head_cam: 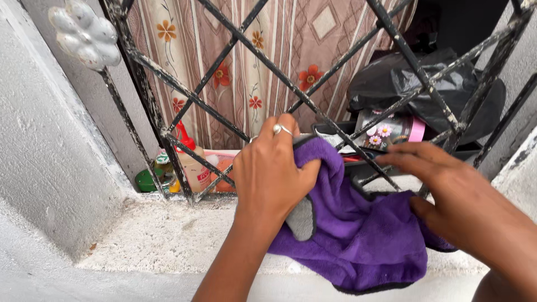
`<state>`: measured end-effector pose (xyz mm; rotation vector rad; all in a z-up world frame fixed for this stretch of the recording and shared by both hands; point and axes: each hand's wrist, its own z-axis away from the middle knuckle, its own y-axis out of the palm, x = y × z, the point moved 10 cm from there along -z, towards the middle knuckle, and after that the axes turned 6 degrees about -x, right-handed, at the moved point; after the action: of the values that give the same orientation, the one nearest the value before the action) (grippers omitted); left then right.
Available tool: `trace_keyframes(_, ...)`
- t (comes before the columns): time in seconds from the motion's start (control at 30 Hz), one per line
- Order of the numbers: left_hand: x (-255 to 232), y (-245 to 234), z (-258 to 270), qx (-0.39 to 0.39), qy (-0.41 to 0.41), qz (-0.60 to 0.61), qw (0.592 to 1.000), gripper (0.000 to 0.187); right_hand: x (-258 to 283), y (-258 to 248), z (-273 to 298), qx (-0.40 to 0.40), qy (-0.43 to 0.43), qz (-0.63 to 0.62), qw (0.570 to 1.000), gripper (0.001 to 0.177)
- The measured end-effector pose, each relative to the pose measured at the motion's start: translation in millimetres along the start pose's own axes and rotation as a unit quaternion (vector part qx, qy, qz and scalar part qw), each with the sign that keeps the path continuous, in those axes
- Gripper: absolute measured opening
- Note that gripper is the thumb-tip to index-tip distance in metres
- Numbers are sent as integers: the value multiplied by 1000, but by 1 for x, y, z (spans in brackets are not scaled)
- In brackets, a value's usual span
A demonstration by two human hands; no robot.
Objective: The person wipes a decorative metal window grill with a purple cloth.
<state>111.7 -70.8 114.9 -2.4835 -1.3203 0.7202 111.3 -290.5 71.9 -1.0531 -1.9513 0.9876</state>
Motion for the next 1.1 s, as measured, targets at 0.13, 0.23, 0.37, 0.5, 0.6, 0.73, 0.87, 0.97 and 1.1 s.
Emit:
trace_keyframes(0.13, -9, -13, 4, -77, 43, 14, 996, 32, 3, -3, 3, 39, 116, 31, 992, 73)
trace_keyframes(0.23, -7, -18, 6, -92, 37, 16, 995, 27, 67, -47, 13, -198, -120, 53, 971, 53)
trace_keyframes(0.37, 2, -23, 9, -85, 16, 16, 996, 25, 77, -70, 32, -363, -45, 99, 926, 29)
trace_keyframes(0.5, 4, -23, 13, -80, -3, 41, 996, 24, 81, -31, 16, -293, -43, -108, 949, 21)
trace_keyframes(0.6, -5, -19, 12, -86, 31, 90, 992, 22, 69, 3, 10, -250, 2, -161, 955, 37)
trace_keyframes(0.73, -22, -18, 11, -85, 74, 138, 984, 22, 38, 16, 6, -230, 87, -101, 964, 26)
trace_keyframes(0.87, -51, -35, 5, -144, 169, 167, 961, 25, 14, -26, 24, -427, 87, -377, 817, 16)
trace_keyframes(0.97, -80, -30, 12, -136, 306, 125, 934, 14, 23, -52, 28, -512, 14, -303, 803, 15)
trace_keyframes(1.1, -86, -1, 13, -99, 339, 28, 935, 16, 41, -30, 3, -453, 3, -130, 882, 23)
